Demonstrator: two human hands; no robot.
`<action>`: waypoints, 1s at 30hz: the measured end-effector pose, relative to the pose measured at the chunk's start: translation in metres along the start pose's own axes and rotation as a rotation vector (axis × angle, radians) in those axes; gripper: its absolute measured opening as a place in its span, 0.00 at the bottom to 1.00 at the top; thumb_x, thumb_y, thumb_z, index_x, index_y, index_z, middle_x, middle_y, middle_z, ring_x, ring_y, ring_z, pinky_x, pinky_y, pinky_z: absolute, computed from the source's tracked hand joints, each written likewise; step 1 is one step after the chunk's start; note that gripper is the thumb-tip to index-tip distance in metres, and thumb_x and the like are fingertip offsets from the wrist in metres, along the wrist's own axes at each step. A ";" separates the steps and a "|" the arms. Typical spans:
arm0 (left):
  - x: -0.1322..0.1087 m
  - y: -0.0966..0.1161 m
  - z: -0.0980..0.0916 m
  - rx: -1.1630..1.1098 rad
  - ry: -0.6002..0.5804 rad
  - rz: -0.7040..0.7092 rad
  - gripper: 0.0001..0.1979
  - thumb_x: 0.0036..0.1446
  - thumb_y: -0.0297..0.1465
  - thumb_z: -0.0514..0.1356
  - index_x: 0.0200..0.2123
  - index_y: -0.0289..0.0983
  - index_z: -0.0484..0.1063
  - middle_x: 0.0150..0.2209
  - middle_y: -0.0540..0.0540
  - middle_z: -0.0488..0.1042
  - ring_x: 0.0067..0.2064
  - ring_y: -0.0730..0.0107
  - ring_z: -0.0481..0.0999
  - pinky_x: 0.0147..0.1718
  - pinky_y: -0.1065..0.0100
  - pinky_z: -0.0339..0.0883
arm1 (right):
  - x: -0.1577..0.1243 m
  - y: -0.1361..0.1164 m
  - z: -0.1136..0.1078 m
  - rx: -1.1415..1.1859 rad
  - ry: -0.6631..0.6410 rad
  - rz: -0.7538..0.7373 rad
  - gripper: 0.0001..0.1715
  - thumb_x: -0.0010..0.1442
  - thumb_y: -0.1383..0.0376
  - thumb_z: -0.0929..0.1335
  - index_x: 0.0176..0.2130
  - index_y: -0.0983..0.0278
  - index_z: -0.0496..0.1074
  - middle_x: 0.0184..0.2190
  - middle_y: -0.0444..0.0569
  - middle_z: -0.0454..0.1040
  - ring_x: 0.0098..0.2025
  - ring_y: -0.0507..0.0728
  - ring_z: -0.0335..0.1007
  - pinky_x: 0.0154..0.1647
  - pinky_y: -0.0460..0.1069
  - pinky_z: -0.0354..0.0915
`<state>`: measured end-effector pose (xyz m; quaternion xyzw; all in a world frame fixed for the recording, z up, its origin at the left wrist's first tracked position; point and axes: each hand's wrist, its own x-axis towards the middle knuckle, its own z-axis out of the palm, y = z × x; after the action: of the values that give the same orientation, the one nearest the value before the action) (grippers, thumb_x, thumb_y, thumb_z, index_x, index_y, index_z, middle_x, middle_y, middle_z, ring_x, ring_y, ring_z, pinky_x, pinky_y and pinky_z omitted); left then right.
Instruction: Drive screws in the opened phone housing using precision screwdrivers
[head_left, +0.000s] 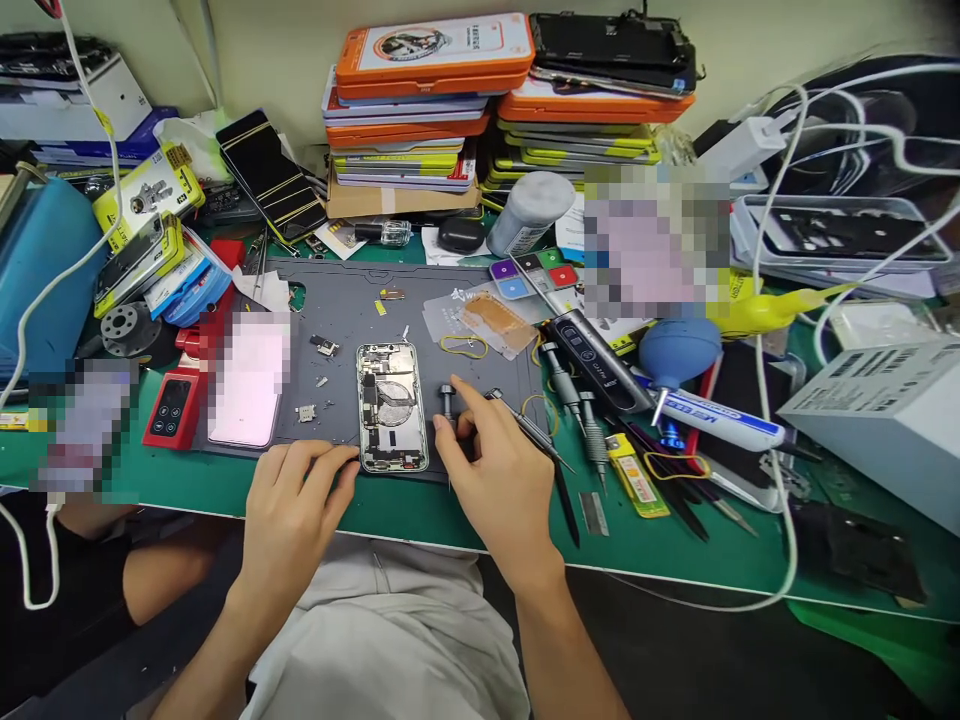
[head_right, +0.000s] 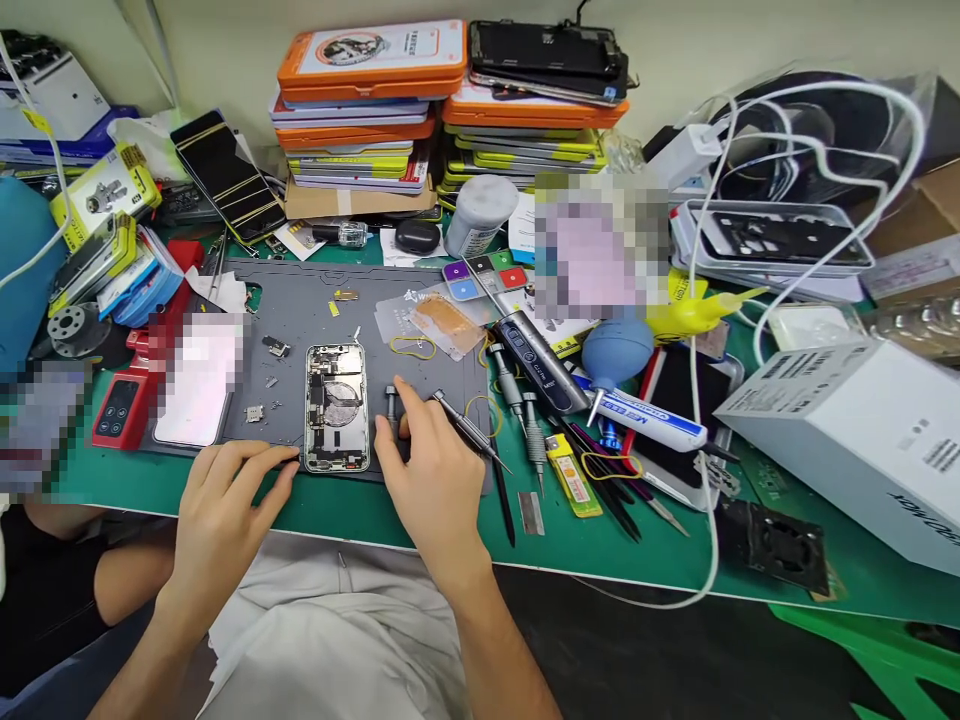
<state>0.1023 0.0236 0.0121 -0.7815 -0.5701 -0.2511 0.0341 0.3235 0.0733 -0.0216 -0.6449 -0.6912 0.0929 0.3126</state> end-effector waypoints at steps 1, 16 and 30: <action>0.003 0.003 0.000 -0.010 -0.003 0.003 0.07 0.75 0.25 0.65 0.53 0.38 0.78 0.42 0.45 0.81 0.43 0.61 0.76 0.46 0.60 0.72 | 0.000 0.000 0.000 0.004 0.002 -0.003 0.24 0.78 0.55 0.66 0.65 0.62 0.77 0.33 0.45 0.77 0.28 0.53 0.71 0.30 0.49 0.63; 0.012 0.009 0.007 -0.105 -0.122 -0.011 0.09 0.78 0.31 0.63 0.56 0.39 0.80 0.43 0.46 0.81 0.42 0.63 0.76 0.45 0.60 0.72 | 0.000 0.002 -0.002 0.070 0.011 -0.003 0.22 0.78 0.56 0.68 0.64 0.61 0.78 0.32 0.44 0.77 0.31 0.54 0.75 0.34 0.48 0.67; -0.023 -0.008 0.021 -0.109 0.060 0.146 0.18 0.68 0.18 0.69 0.56 0.40 0.84 0.48 0.44 0.87 0.45 0.62 0.78 0.50 0.61 0.76 | 0.005 -0.006 -0.016 0.201 0.047 -0.481 0.15 0.73 0.73 0.72 0.56 0.60 0.80 0.37 0.47 0.84 0.37 0.55 0.78 0.39 0.51 0.71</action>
<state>0.0977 0.0134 -0.0184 -0.8137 -0.4960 -0.3019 0.0267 0.3276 0.0730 -0.0048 -0.4298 -0.8045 0.0692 0.4041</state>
